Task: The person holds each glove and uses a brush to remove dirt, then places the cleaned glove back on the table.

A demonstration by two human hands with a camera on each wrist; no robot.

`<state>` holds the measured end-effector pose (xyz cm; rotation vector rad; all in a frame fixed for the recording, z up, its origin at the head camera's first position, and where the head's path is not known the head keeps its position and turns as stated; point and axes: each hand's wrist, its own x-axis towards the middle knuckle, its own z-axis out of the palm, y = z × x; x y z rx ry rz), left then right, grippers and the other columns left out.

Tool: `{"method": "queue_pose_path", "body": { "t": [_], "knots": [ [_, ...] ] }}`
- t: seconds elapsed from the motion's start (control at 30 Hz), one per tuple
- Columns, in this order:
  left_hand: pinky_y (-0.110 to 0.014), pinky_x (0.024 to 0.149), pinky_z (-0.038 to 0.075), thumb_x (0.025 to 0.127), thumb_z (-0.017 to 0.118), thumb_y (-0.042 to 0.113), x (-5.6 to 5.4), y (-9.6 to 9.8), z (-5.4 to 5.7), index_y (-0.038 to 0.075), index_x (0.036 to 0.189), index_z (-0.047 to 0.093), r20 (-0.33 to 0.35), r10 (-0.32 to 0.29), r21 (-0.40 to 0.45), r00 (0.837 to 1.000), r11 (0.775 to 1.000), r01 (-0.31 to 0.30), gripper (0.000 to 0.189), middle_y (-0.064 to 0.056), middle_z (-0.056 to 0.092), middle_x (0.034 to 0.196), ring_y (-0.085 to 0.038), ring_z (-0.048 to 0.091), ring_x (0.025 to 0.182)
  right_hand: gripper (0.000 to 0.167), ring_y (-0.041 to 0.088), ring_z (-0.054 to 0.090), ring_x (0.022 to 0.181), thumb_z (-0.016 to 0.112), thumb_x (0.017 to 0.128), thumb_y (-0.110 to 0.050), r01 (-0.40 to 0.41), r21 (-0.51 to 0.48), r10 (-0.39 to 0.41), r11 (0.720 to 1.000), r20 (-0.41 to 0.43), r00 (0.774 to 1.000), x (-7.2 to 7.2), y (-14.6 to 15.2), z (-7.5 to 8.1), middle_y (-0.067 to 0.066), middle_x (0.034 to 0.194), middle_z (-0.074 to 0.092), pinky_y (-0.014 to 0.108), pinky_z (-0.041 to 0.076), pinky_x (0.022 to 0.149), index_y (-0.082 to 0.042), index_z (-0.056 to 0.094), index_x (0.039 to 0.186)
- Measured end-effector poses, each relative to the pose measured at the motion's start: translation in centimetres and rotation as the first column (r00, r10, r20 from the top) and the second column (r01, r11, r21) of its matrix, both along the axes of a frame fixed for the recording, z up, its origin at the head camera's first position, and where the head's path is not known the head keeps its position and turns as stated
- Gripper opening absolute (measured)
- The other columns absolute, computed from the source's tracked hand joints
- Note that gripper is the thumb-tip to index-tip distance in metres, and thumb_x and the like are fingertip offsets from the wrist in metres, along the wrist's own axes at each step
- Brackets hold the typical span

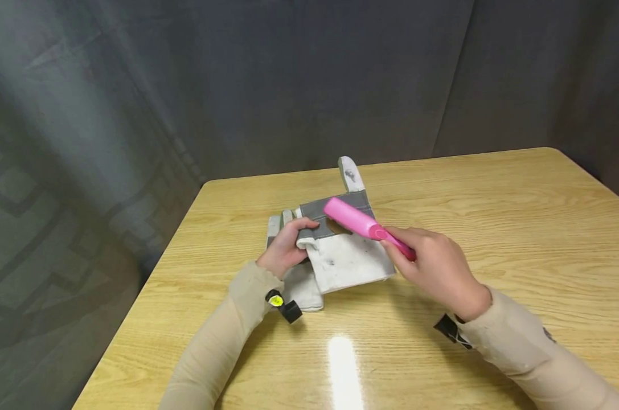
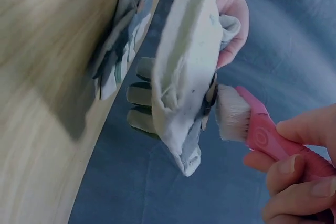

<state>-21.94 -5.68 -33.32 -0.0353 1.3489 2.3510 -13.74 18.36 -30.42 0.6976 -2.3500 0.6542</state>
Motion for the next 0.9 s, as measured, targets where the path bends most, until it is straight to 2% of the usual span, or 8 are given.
{"method": "queue_pose_path", "body": {
  "t": [0.1,0.2,0.37,0.7,0.9],
  "knots": [
    [-0.014,0.071,0.051,0.086,0.037,0.002,-0.08,-0.04,-0.04,0.009,0.097,0.046,0.007,0.020,-0.011,1.000,1.000,-0.020,0.015,0.000,0.054,0.094,-0.006,0.058,0.082,0.023,-0.004,0.019,0.051,0.071,0.080,-0.015,0.004,0.012,-0.004,1.000,0.005,1.000,-0.01,0.04,-0.05,-0.010,0.054,0.031,0.012,0.017,0.043,-0.002,0.072,0.099],
    [-0.016,0.076,0.052,0.087,0.038,0.002,-0.21,-0.18,-0.06,0.006,0.107,0.046,0.008,0.035,-0.014,0.999,0.999,-0.035,0.022,-0.003,0.053,0.102,-0.010,0.056,0.091,0.023,-0.004,0.019,0.051,0.072,0.077,-0.012,0.025,0.026,-0.026,0.999,0.018,1.000,0.00,0.21,0.04,-0.010,0.054,0.031,0.013,0.017,0.043,-0.003,0.073,0.098],
    [-0.017,0.081,0.051,0.087,0.037,0.002,-0.32,-0.31,-0.03,0.003,0.117,0.042,0.012,0.035,-0.013,0.999,0.999,-0.035,0.031,-0.005,0.051,0.109,-0.013,0.054,0.098,0.025,-0.004,0.019,0.049,0.072,0.076,-0.011,0.043,0.054,-0.045,0.998,0.042,0.998,0.00,0.51,0.29,-0.009,0.052,0.031,0.014,0.017,0.042,-0.004,0.072,0.099],
    [-0.016,0.076,0.051,0.087,0.037,0.003,-0.38,-0.37,0.01,0.006,0.106,0.044,0.025,0.053,-0.013,0.998,0.999,-0.053,0.021,-0.005,0.052,0.106,-0.012,0.054,0.095,0.025,-0.003,0.020,0.048,0.071,0.076,-0.013,0.064,0.088,-0.072,0.994,0.090,0.993,-0.01,0.81,0.73,-0.009,0.052,0.034,0.017,0.019,0.043,-0.002,0.072,0.099],
    [-0.015,0.073,0.051,0.086,0.038,0.002,-0.30,-0.26,-0.06,0.008,0.099,0.044,0.029,0.045,-0.007,0.999,0.999,-0.045,0.016,-0.002,0.052,0.099,-0.009,0.055,0.087,0.026,-0.003,0.021,0.049,0.072,0.074,-0.011,0.064,0.039,-0.066,0.997,0.043,0.997,0.06,0.69,0.69,-0.009,0.053,0.035,0.015,0.018,0.043,-0.003,0.072,0.099]
  ]
}}
